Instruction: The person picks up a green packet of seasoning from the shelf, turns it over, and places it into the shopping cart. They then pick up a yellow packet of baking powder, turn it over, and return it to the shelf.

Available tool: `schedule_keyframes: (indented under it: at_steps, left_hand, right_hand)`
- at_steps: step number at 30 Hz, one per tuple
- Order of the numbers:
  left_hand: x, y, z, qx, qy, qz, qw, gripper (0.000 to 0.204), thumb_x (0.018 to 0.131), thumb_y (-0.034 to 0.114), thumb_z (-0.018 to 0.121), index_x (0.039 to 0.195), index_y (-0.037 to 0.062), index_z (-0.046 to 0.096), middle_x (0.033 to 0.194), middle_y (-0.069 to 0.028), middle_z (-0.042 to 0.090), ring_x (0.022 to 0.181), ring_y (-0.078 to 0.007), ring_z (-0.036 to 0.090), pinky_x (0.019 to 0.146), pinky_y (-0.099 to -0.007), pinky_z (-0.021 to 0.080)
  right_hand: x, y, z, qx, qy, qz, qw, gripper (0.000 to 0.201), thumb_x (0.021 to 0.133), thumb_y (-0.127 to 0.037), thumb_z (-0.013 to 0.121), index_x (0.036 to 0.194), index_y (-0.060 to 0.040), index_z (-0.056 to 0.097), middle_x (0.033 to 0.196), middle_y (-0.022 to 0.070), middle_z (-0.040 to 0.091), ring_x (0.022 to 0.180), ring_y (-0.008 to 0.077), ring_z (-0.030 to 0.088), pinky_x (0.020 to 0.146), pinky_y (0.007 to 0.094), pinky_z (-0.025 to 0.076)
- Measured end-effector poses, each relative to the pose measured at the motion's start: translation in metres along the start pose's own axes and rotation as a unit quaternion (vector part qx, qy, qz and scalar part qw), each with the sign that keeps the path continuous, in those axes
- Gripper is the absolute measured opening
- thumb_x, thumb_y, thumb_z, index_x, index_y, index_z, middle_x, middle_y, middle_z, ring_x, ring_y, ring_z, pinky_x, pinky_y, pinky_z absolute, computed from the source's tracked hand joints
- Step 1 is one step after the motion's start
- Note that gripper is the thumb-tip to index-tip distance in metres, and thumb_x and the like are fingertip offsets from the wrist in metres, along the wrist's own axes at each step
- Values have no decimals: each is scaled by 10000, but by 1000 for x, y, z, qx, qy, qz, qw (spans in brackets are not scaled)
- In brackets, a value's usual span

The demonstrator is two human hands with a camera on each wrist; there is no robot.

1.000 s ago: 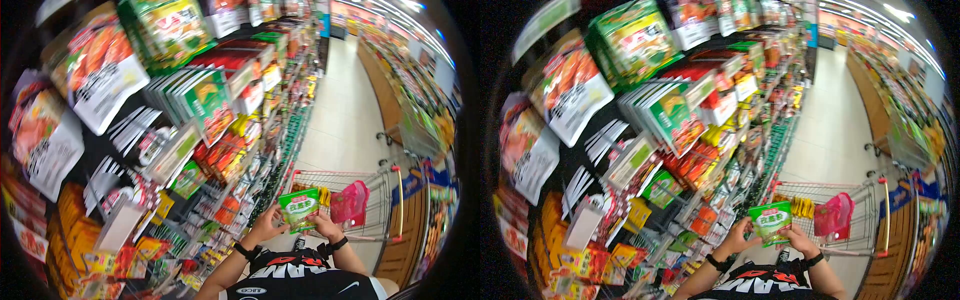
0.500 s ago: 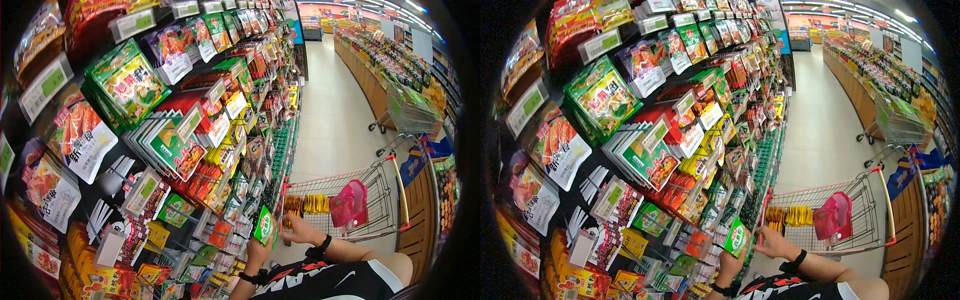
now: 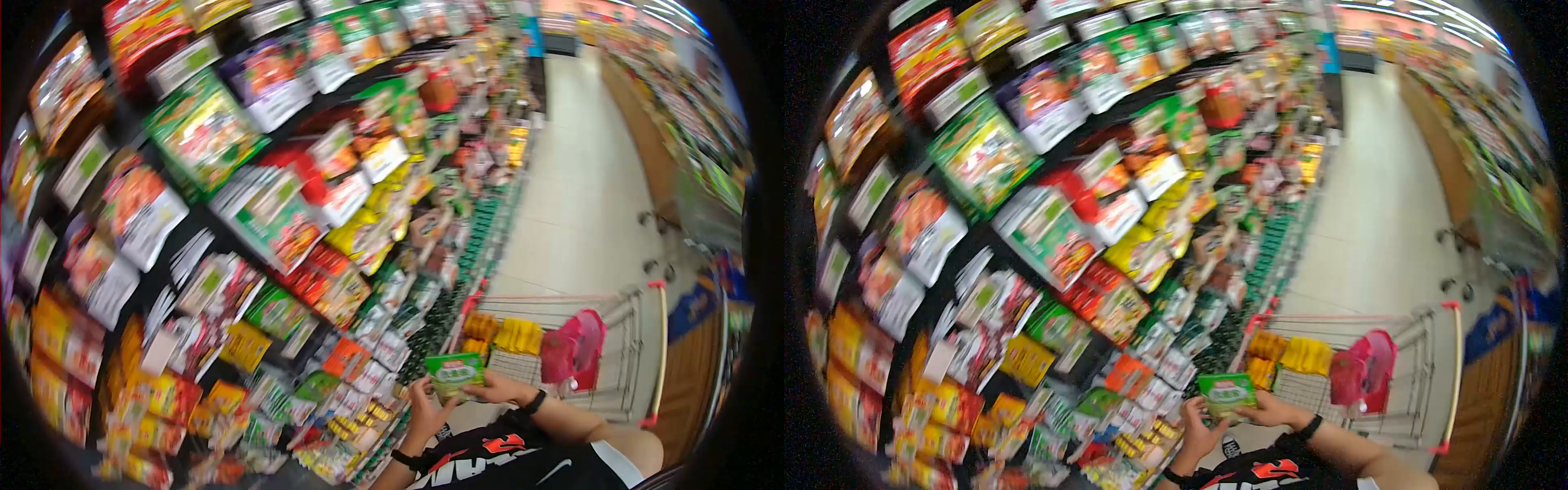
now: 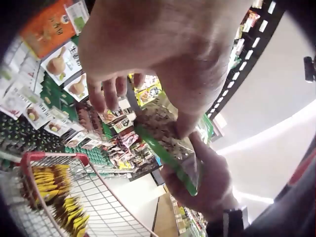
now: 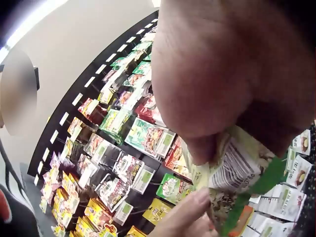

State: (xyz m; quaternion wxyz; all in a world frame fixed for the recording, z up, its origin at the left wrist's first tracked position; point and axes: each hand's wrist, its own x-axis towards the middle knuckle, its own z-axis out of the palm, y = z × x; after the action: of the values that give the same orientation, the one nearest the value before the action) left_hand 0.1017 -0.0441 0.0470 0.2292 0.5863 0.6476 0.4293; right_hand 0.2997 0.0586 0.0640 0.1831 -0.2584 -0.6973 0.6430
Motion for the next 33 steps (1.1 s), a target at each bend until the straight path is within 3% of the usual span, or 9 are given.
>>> schedule_keyframes:
  at_steps: [3, 6, 10, 11, 12, 15, 19, 25, 33]
  left_hand:
    - [-9, -5, 18, -180, -69, -88, 977, 668, 828, 249, 775, 1355, 8, 442, 1228, -182, 564, 1070, -257, 612, 862, -381, 511]
    - [-11, 30, 15, -102, -155, -104, 977, 478, 872, 313, 728, 1244, 39, 601, 1091, -158, 693, 990, -249, 675, 840, -386, 516]
    - [-8, 67, 29, -27, -97, -155, 983, 391, 852, 362, 726, 1111, 70, 690, 948, -182, 714, 874, -325, 698, 786, -412, 532]
    - [-6, 69, 38, -3, -51, -105, 993, 374, 857, 345, 713, 1072, 41, 683, 911, -211, 694, 843, -361, 685, 740, -425, 522]
    - [-9, 65, 51, 17, -11, -56, 998, 362, 861, 329, 699, 1033, 12, 675, 873, -240, 675, 812, -397, 671, 694, -438, 513]
    - [-10, 58, 79, 61, -11, -103, 993, 337, 849, 332, 695, 941, 8, 677, 798, -247, 660, 757, -429, 650, 659, -476, 512]
    - [-1, 88, 92, 79, -13, -65, 995, 254, 844, 217, 710, 994, 12, 694, 856, -221, 693, 802, -374, 689, 690, -422, 531]
    - [2, 80, 129, -48, -73, -116, 989, 256, 859, 207, 720, 1013, 4, 700, 866, -138, 732, 802, -221, 721, 694, -357, 537]
    - [11, 96, 156, -182, -322, -21, 929, 481, 890, 222, 680, 1302, 6, 557, 1068, -99, 597, 887, -154, 606, 755, -280, 504]
  right_hand:
    - [-9, 14, -11, 83, -26, -14, 996, 281, 954, -132, 618, 1219, -43, 589, 988, 1, 652, 868, 107, 576, 802, 309, 501]
    - [-15, 34, -18, 150, -6, 14, 989, 376, 901, -86, 683, 1244, -11, 548, 1021, 22, 637, 926, 116, 577, 879, 296, 484]
    - [-15, 52, -35, 76, 111, -17, 991, 399, 816, -117, 783, 1103, -5, 529, 934, 30, 606, 872, 120, 567, 781, 282, 492]
    - [-21, 63, -45, -101, 156, -7, 983, 400, 794, -171, 812, 1026, -27, 519, 826, -1, 532, 749, 109, 500, 663, 267, 444]
    - [-21, 70, -47, -69, 175, -25, 982, 442, 750, -229, 844, 911, -58, 469, 766, -5, 427, 696, 127, 410, 620, 278, 386]
    - [-41, 54, -50, -115, 245, -39, 962, 444, 794, -185, 798, 1003, -39, 434, 804, 47, 454, 708, 163, 449, 644, 316, 419]
    - [-70, 62, -52, -33, 226, -83, 970, 446, 828, -131, 755, 1177, -17, 502, 879, 63, 579, 793, 152, 584, 722, 296, 509]
    - [-107, 64, -76, -36, 203, -47, 977, 327, 810, -130, 756, 1093, -6, 645, 981, 108, 632, 888, 195, 626, 793, 321, 510]
    - [-144, 88, -86, 117, 149, -19, 982, 508, 893, -313, 705, 1275, -15, 553, 1068, 112, 657, 1039, 170, 589, 851, 348, 519]
